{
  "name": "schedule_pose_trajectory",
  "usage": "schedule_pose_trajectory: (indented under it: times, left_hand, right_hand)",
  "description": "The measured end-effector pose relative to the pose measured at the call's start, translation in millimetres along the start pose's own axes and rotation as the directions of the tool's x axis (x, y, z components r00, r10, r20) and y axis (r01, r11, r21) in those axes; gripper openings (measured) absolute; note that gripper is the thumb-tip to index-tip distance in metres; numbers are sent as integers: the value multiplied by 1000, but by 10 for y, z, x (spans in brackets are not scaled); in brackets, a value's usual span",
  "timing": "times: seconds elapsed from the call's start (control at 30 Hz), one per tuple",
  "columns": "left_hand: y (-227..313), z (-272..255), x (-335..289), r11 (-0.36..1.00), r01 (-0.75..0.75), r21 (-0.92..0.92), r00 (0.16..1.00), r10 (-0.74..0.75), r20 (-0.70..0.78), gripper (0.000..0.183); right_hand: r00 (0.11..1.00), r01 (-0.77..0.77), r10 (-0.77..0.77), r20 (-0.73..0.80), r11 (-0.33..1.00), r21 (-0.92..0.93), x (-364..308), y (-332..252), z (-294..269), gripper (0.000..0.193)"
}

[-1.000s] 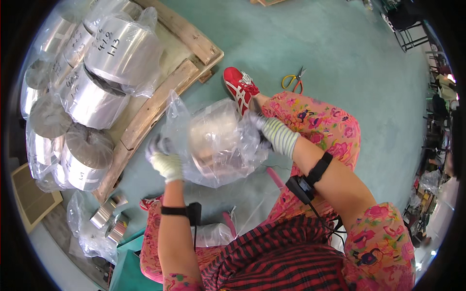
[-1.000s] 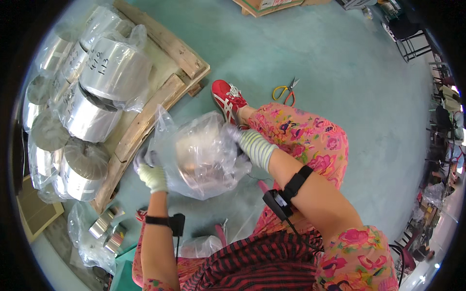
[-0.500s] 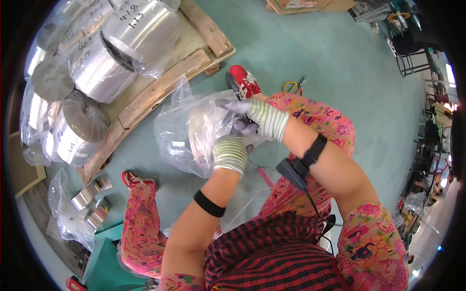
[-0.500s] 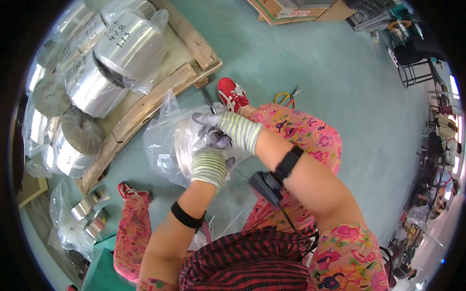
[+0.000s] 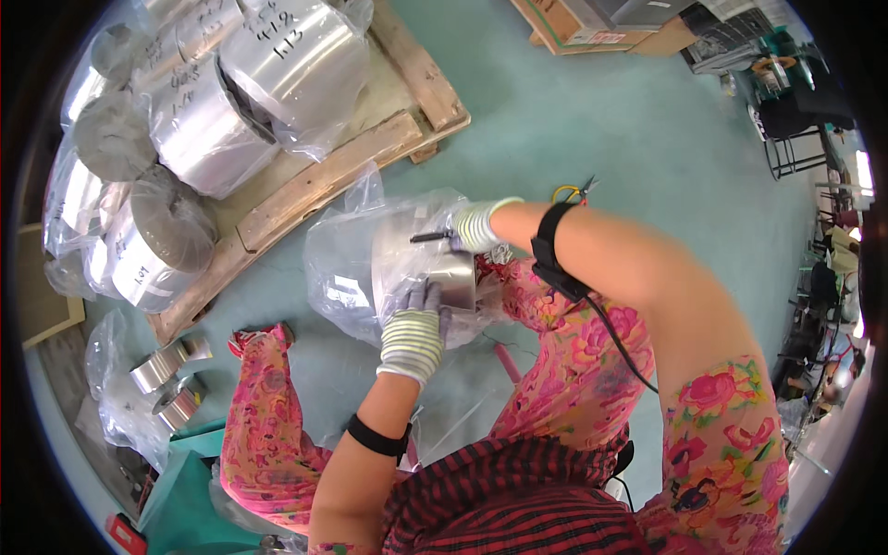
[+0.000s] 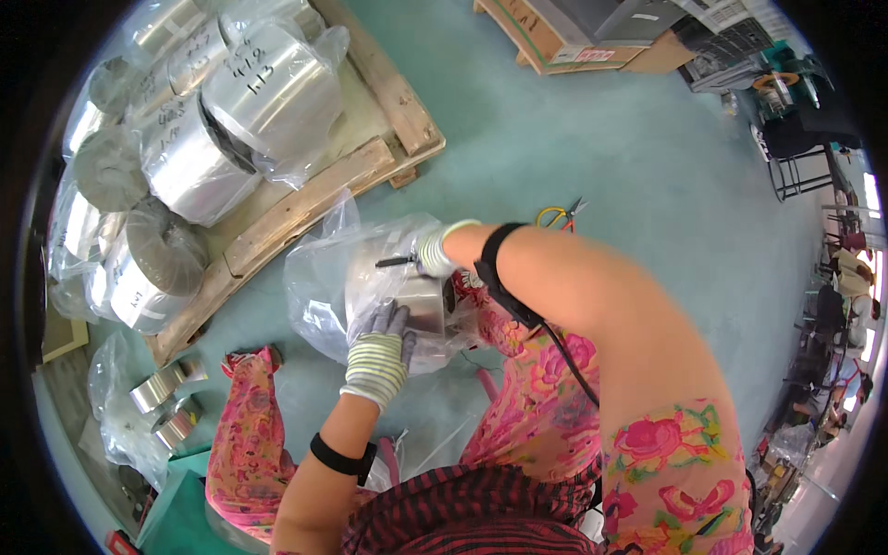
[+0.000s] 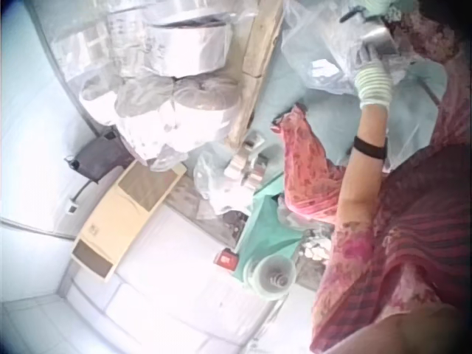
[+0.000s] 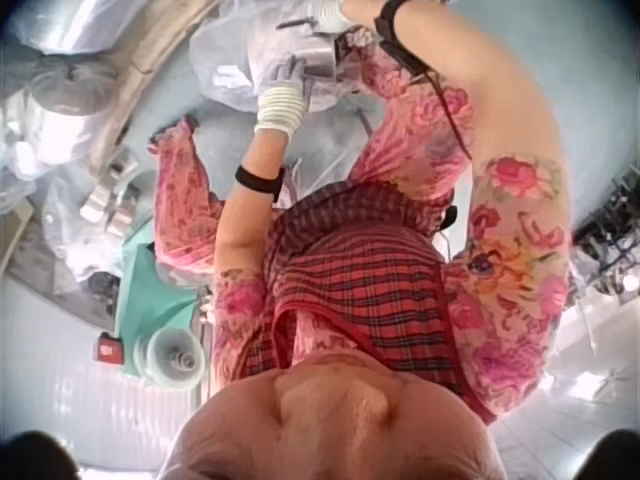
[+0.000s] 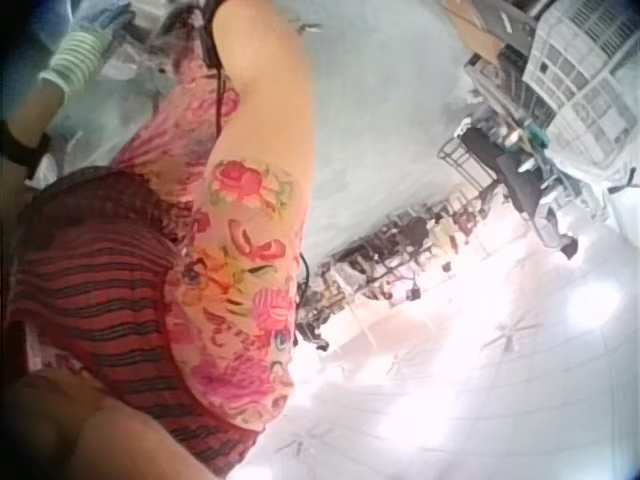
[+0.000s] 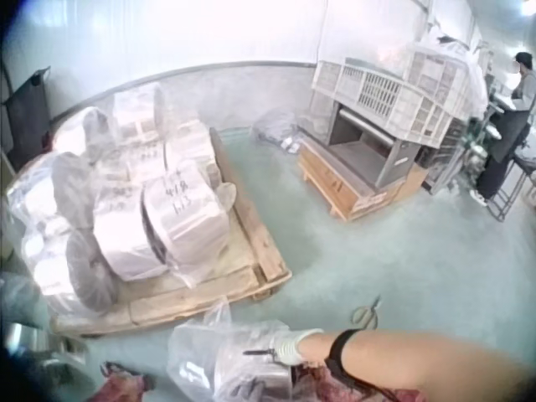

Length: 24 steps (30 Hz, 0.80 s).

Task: The recorder prepares metal coils by removing them from a pallet, cutting plastic packaging, and marking labels.

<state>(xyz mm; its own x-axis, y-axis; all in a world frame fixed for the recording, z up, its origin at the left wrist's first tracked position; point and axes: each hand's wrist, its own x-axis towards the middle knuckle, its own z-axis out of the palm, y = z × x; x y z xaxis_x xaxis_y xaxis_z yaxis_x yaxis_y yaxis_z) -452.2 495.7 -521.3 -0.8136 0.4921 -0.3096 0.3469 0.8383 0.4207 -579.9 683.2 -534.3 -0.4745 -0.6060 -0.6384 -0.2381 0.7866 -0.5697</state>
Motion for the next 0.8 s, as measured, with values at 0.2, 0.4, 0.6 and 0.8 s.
schedule_pose_trajectory:
  times: [0.2,0.4,0.6,0.8]
  left_hand:
    - [-26,-144,717,969,226,-97,972,-218,88,54]
    - [-599,-27,1324,970,243,-7,961,-239,140,59]
    - [-985,-177,1800,855,513,-78,787,-432,440,49]
    - [-1087,-110,1938,729,581,-361,775,-361,518,59]
  right_hand:
    - [965,-38,-11,263,983,182,813,715,-132,32]
    - [895,-189,104,433,969,158,1107,851,-459,31]
    - [967,17,-75,242,972,235,1093,1103,-251,32]
    - [974,-159,78,214,905,394,1054,1681,453,45]
